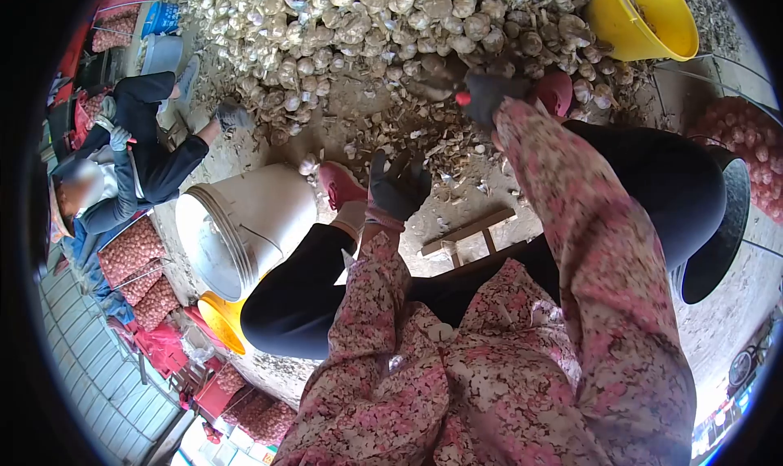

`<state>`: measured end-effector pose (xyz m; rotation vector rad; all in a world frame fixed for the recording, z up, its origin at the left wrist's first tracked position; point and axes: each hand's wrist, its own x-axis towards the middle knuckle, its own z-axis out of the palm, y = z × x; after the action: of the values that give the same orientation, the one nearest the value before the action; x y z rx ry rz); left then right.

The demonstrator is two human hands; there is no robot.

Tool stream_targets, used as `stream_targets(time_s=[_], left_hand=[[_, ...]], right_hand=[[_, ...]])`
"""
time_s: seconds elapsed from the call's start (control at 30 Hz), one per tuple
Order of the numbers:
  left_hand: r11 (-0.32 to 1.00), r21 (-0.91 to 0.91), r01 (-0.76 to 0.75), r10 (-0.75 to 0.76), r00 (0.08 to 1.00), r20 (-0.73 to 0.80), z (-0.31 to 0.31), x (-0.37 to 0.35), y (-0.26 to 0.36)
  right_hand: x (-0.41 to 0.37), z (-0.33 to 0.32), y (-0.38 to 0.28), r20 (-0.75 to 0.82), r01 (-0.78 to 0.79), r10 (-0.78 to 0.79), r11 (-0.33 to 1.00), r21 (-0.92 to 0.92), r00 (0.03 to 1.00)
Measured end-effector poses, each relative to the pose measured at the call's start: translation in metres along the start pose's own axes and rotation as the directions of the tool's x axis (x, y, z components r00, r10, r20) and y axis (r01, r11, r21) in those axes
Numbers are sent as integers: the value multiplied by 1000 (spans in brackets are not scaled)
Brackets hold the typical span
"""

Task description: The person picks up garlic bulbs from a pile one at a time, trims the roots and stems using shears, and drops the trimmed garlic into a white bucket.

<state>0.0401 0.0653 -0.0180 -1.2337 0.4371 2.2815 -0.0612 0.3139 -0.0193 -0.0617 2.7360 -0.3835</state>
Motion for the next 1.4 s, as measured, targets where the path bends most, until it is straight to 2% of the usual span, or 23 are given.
stream_targets(time_s=[0.07, 0.1, 0.13, 0.2, 0.23, 0.27, 0.33, 0.43, 0.57, 0.67, 0.77, 0.87, 0.9, 0.93, 0.97, 1.0, 1.03, 1.1, 1.17, 1.2, 1.27, 1.3, 1.4], left_hand=[[980, -24, 198, -174, 906, 386, -16, 26, 5], [986, 157, -49, -17, 921, 390, -4, 27, -6], [986, 156, -55, -11, 918, 395, 9, 22, -5], [936, -92, 340, -169, 662, 730, 29, 16, -2], [986, 0, 169, -130, 758, 640, 29, 23, -1], [986, 4, 166, -130, 753, 645, 22, 24, -6], [982, 36, -184, 155, 903, 400, 30, 3, -18], [960, 80, -268, 215, 890, 402, 26, -21, -18], [942, 176, -287, 149, 823, 548, 18, -52, -13], [985, 14, -174, 126, 766, 630, 19, -67, -18], [993, -69, -98, 117, 921, 372, 24, -70, -16], [960, -280, 5, 126, 884, 450, 12, -55, -4], [946, -278, -167, 266, 891, 369, 5, -42, 0], [948, -274, -161, 259, 892, 371, 4, -39, 4], [881, 1, -473, 441, 823, 358, -1, -38, 7], [656, 274, -703, 589, 704, 396, -7, -37, 10], [652, 230, -723, 587, 673, 450, -11, -35, 11], [550, 331, -767, 604, 639, 476, -15, -28, 12], [355, 466, -810, 611, 578, 541, 0, -36, 6], [359, 467, -808, 610, 582, 538, -5, -31, 7], [170, 643, -747, 577, 604, 550, -13, -21, 8], [166, 728, -665, 519, 686, 509, -11, -28, 10], [114, 765, -633, 409, 732, 545, -10, -36, 13]], right_hand=[[-25, 13, -2, -27, 77, -73, 955, 287, 997], [-46, 13, -10, 24, 73, -97, 871, 485, 995], [-68, 11, -20, 19, 92, -120, 845, 527, 993], [-100, 6, -42, 5, 115, -143, 816, 567, 990], [-110, 5, -55, -36, 133, -138, 806, 576, 990], [-118, 3, -62, -76, 151, -131, 796, 586, 988], [-126, 10, -69, -134, 186, -136, 832, 522, 982], [-138, 12, -79, -323, 251, -136, 904, 346, 936], [-149, 12, -87, -145, 210, -156, 818, 536, 977], [-159, 14, -88, -157, 254, -199, 783, 568, 967], [-167, 11, -89, -160, 253, -197, 790, 558, 967], [-162, 37, -75, -116, 176, -132, 776, 606, 984], [-158, 45, -70, -105, 124, -73, 740, 661, 992], [-156, 37, -69, -107, 120, -66, 741, 661, 992], [-157, 28, -67, -41, 73, -61, 779, 623, 997], [-159, 20, -68, 30, 26, -54, 813, 581, 998], [-159, 14, -70, 43, 17, -51, 814, 581, 998], [-157, 4, -75, -225, 246, -152, 836, 490, 963], [-152, -11, -78, -162, 234, -185, 897, 374, 969], [-149, -15, -78, -103, 232, -212, 941, 247, 972], [-148, -15, -76, -57, 221, -214, 955, 199, 975], [-147, -15, -75, -14, 214, -214, 965, 150, 977], [-152, -16, -72, 16, 212, -217, 967, 140, 976]])
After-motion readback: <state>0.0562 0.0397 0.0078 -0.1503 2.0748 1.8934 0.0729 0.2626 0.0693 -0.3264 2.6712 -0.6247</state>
